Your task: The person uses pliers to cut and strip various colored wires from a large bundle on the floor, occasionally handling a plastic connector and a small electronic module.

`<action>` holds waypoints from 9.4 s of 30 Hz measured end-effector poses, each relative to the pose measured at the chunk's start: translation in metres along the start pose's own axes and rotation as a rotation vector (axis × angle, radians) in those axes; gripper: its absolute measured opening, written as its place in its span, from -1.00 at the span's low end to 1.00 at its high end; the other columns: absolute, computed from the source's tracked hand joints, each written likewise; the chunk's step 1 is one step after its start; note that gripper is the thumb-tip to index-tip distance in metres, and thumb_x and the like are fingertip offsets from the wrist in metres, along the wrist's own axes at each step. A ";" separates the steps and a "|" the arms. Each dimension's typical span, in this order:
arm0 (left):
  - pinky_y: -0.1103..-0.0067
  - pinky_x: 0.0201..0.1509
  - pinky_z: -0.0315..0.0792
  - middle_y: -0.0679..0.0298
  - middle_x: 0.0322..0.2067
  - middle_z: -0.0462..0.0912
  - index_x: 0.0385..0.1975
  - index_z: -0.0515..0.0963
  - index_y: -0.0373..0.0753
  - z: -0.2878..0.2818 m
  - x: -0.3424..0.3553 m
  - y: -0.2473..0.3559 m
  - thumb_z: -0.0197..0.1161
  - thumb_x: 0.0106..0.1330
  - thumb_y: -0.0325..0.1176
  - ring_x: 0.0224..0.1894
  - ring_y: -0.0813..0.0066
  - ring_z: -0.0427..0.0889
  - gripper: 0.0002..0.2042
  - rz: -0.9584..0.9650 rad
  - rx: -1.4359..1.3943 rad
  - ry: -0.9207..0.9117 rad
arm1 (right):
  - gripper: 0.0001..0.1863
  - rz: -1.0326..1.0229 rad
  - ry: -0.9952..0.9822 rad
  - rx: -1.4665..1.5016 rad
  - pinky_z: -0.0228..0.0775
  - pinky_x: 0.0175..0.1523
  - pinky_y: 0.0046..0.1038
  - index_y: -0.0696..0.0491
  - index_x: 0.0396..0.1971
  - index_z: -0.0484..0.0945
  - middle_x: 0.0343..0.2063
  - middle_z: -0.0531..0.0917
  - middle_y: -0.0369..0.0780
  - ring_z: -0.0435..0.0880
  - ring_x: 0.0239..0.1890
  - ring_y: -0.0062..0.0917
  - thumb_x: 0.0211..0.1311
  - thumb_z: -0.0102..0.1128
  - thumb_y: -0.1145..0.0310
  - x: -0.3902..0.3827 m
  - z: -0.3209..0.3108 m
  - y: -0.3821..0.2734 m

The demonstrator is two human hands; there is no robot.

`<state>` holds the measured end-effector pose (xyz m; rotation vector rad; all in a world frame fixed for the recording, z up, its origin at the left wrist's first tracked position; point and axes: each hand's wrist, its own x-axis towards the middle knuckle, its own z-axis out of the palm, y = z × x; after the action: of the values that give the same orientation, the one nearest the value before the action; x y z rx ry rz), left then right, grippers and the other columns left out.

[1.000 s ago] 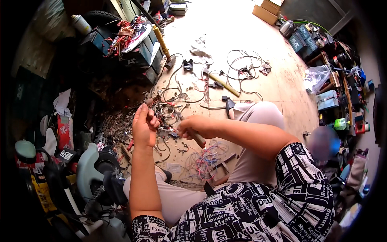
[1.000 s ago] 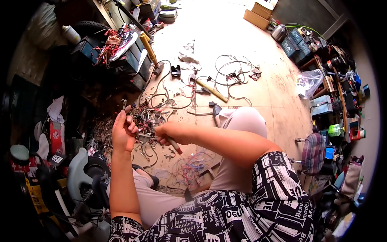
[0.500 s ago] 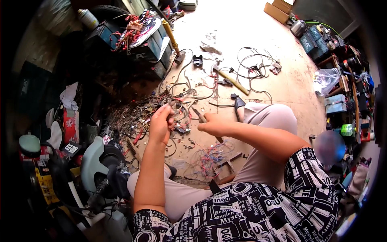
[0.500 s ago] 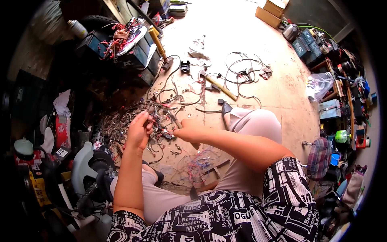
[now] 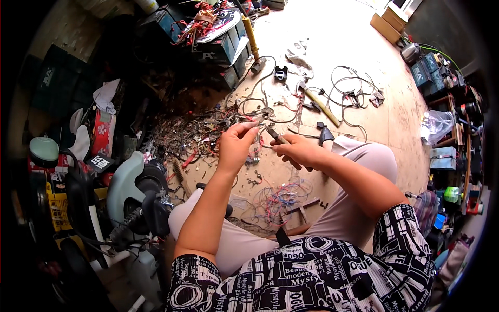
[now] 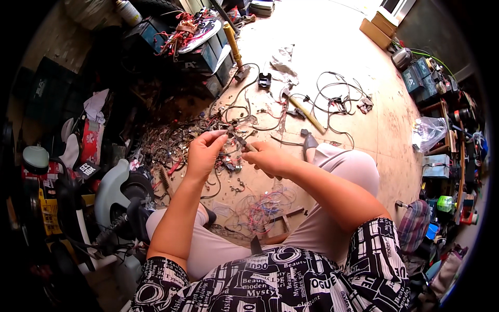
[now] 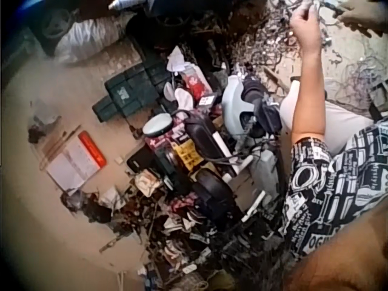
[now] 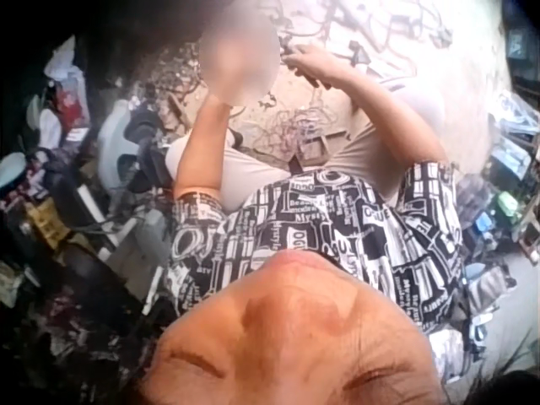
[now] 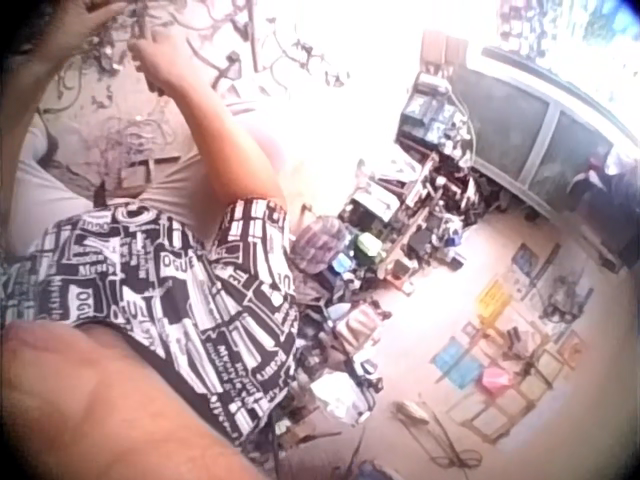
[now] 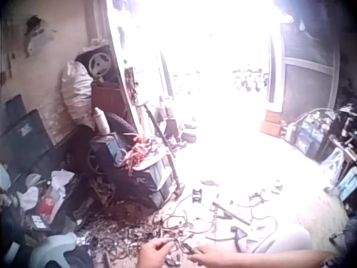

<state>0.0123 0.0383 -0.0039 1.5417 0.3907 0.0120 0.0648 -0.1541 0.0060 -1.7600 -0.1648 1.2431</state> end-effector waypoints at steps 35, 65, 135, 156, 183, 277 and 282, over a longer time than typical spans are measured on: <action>0.56 -0.36 0.39 0.23 -0.46 0.51 -0.41 0.61 -0.32 0.009 -0.013 -0.001 0.24 0.14 -0.43 -0.44 0.38 0.54 -0.89 0.447 0.428 0.217 | -0.62 0.036 0.013 0.079 0.13 -0.71 -0.54 0.10 -0.53 0.48 -0.69 0.39 -0.34 0.38 -0.69 -0.64 0.27 0.04 0.07 0.007 0.016 0.004; 0.45 -0.60 0.26 0.06 -0.75 0.44 -0.67 0.50 -0.38 0.032 -0.014 -0.004 0.37 0.04 -0.25 -0.74 0.32 0.36 -0.70 0.300 0.334 0.102 | -0.61 -0.362 0.444 -0.469 0.05 -0.57 -0.44 0.18 -0.70 0.37 -0.80 0.31 -0.33 0.19 -0.67 -0.69 0.25 0.11 0.26 0.013 0.002 0.026; 0.74 -0.33 0.39 0.39 -0.40 0.58 -0.18 0.55 -0.37 -0.019 0.006 0.006 0.18 0.28 -0.45 -0.41 0.72 0.47 -0.82 -0.021 -0.377 0.019 | -0.62 -0.193 0.022 0.047 0.39 -0.38 -0.63 0.06 0.00 0.43 -0.44 0.49 -0.32 0.53 -0.42 -0.66 0.18 0.05 0.28 0.006 0.020 -0.014; 0.75 -0.40 0.35 0.40 -0.47 0.57 -0.29 0.61 -0.37 -0.016 -0.002 0.014 0.26 0.18 -0.52 -0.48 0.72 0.46 -0.87 0.182 0.126 0.018 | -0.63 -0.129 -0.081 0.151 0.39 -0.50 -0.60 0.16 -0.04 0.45 -0.50 0.46 -0.29 0.55 -0.53 -0.62 0.21 0.02 0.28 0.001 0.013 -0.017; 0.64 -0.36 0.41 0.26 -0.48 0.57 -0.35 0.64 -0.31 -0.017 -0.007 0.025 0.31 0.10 -0.51 -0.44 0.53 0.54 -0.88 0.376 0.430 0.053 | -0.68 -0.138 -0.095 0.097 0.19 -0.76 -0.58 0.23 -0.14 0.48 -0.66 0.53 -0.22 0.41 -0.80 -0.61 0.23 0.00 0.30 -0.001 0.007 -0.018; 0.82 -0.67 0.32 0.30 -0.41 0.58 0.01 0.48 -0.36 0.032 -0.019 0.027 0.15 0.32 -0.37 -0.55 0.73 0.52 -0.69 0.069 -0.178 0.056 | -0.66 -0.333 0.191 -0.177 0.34 -0.42 -0.44 0.15 -0.46 0.45 -0.67 0.50 -0.26 0.51 -0.58 -0.54 0.22 0.05 0.12 0.009 -0.005 -0.005; 0.80 -0.70 0.25 0.34 -0.46 0.56 -0.02 0.50 -0.34 0.029 -0.017 0.025 0.10 0.34 -0.38 -0.62 0.73 0.52 -0.72 0.064 -0.204 0.052 | -0.64 -0.383 0.337 -0.387 0.38 -0.38 -0.33 0.18 -0.43 0.47 -0.64 0.55 -0.11 0.58 -0.53 -0.33 0.24 0.03 0.12 -0.001 -0.004 -0.013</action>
<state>0.0092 0.0069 0.0242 1.3534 0.3692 0.1385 0.0730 -0.1498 0.0164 -2.1160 -0.5455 0.6557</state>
